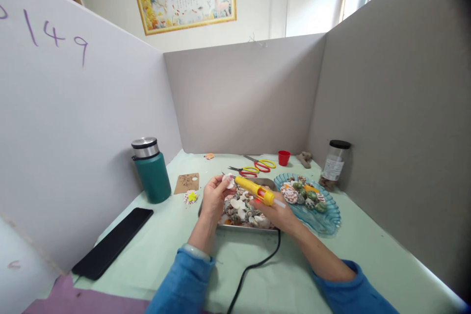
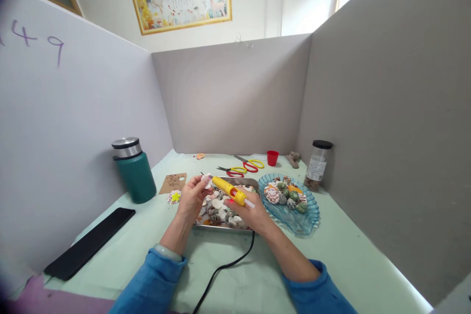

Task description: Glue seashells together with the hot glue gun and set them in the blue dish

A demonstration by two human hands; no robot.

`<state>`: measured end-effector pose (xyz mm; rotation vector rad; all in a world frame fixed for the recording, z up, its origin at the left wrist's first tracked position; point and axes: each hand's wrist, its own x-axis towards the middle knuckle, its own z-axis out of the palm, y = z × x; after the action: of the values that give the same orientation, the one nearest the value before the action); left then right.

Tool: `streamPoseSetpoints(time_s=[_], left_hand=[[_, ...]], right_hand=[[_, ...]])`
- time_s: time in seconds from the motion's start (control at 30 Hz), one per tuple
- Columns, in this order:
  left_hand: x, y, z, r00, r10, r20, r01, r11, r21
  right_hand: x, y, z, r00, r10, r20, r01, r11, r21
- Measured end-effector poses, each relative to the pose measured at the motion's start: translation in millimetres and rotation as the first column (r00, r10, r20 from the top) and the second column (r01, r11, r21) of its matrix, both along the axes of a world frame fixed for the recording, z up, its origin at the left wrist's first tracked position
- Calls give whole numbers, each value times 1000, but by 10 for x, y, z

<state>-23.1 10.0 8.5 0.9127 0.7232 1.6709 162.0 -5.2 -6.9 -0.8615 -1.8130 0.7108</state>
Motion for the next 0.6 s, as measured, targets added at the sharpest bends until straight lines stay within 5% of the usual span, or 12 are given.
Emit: streamPoseSetpoints(time_s=[0.6], left_hand=[[9, 19, -29, 999, 7, -41, -7, 1000, 8]], right_hand=[[-16, 7, 8, 1000, -2, -4, 2, 1000, 4]])
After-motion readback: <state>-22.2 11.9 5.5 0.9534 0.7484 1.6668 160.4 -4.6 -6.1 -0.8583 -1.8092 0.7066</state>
